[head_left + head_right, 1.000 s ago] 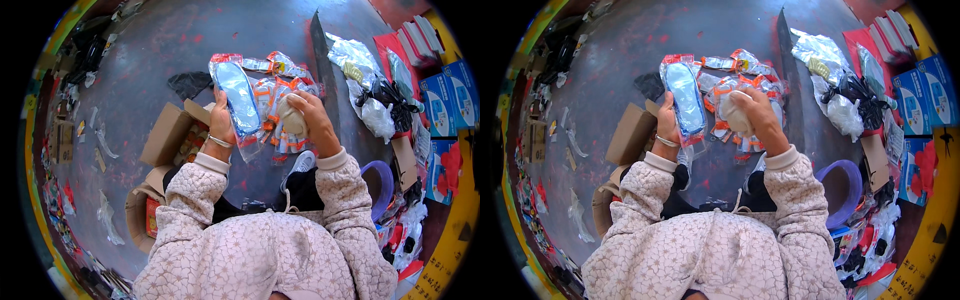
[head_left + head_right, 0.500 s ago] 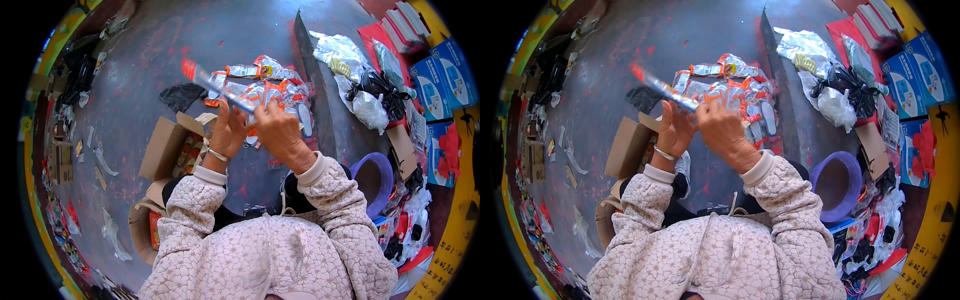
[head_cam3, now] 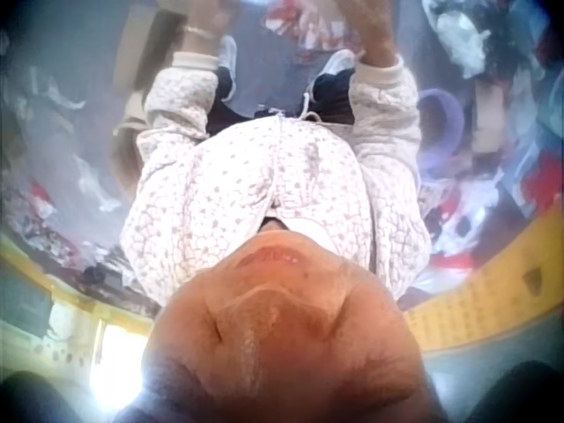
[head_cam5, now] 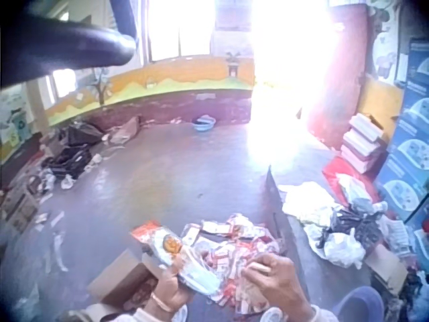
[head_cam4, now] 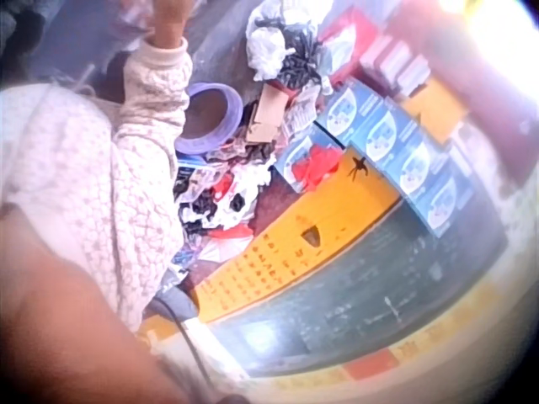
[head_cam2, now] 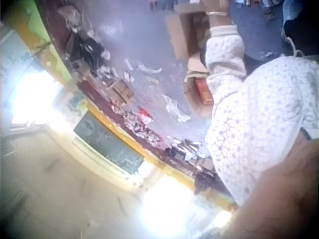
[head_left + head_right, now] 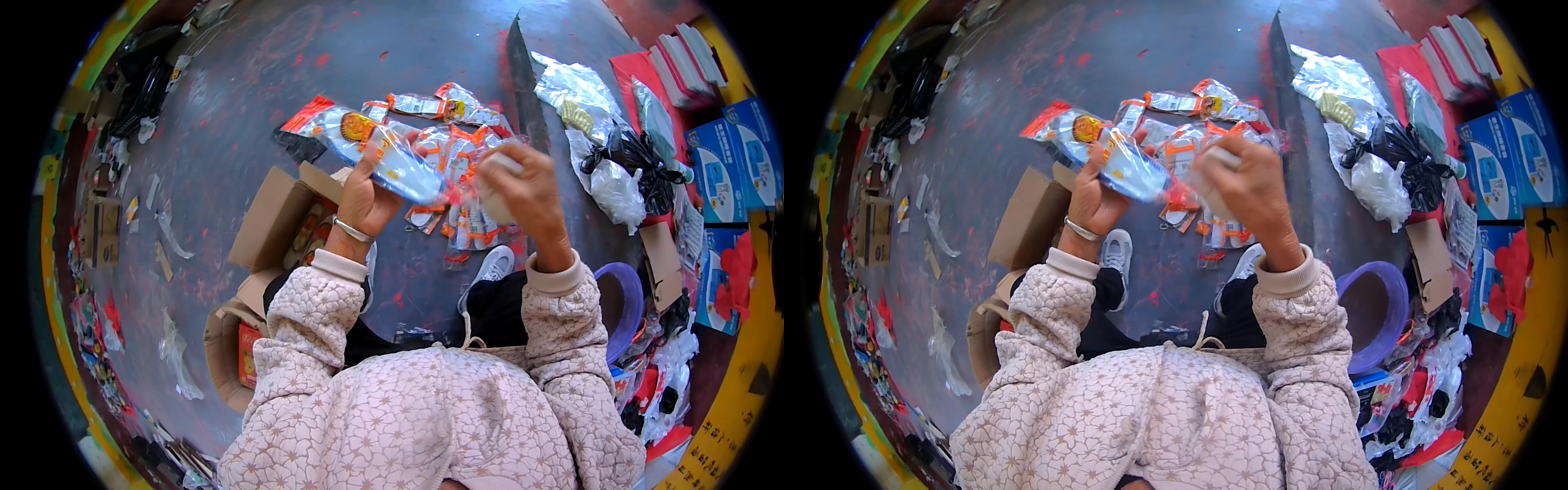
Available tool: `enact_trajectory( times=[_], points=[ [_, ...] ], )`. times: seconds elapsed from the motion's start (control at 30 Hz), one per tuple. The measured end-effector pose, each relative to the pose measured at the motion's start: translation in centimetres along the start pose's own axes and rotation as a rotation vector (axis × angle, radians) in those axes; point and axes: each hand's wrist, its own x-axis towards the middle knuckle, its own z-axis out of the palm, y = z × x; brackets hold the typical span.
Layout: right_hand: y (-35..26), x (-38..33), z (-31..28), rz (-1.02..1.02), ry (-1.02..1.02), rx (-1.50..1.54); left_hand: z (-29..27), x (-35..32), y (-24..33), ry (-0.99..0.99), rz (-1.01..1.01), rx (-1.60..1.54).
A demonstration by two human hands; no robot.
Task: The person sits on the floor and wipes the plastic packaging of packaged slippers with a cloth. They pick up individual packages, wipe them, and place them into a cardboard box.
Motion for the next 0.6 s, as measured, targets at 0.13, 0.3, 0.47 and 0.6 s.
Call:
enact_trajectory(
  times=[0.13,0.3,0.47,0.6],
  points=[
    [-2.0,-0.6,0.2,-0.085,0.049,0.078,1.0,-0.3,-0.5,-0.1,-0.09,0.092],
    [-2.8,-1.1,1.8,-0.384,0.18,0.04,1.8,-1.5,-1.2,-0.235,-0.331,0.18],
    [0.8,0.7,4.8,-0.807,0.129,-0.604,1.5,-2.8,-2.1,-0.273,-0.591,0.676],
    [4.8,5.2,-1.0,-0.453,0.523,-0.724,3.5,-3.7,-2.7,-0.387,-0.737,0.449]
  ],
)
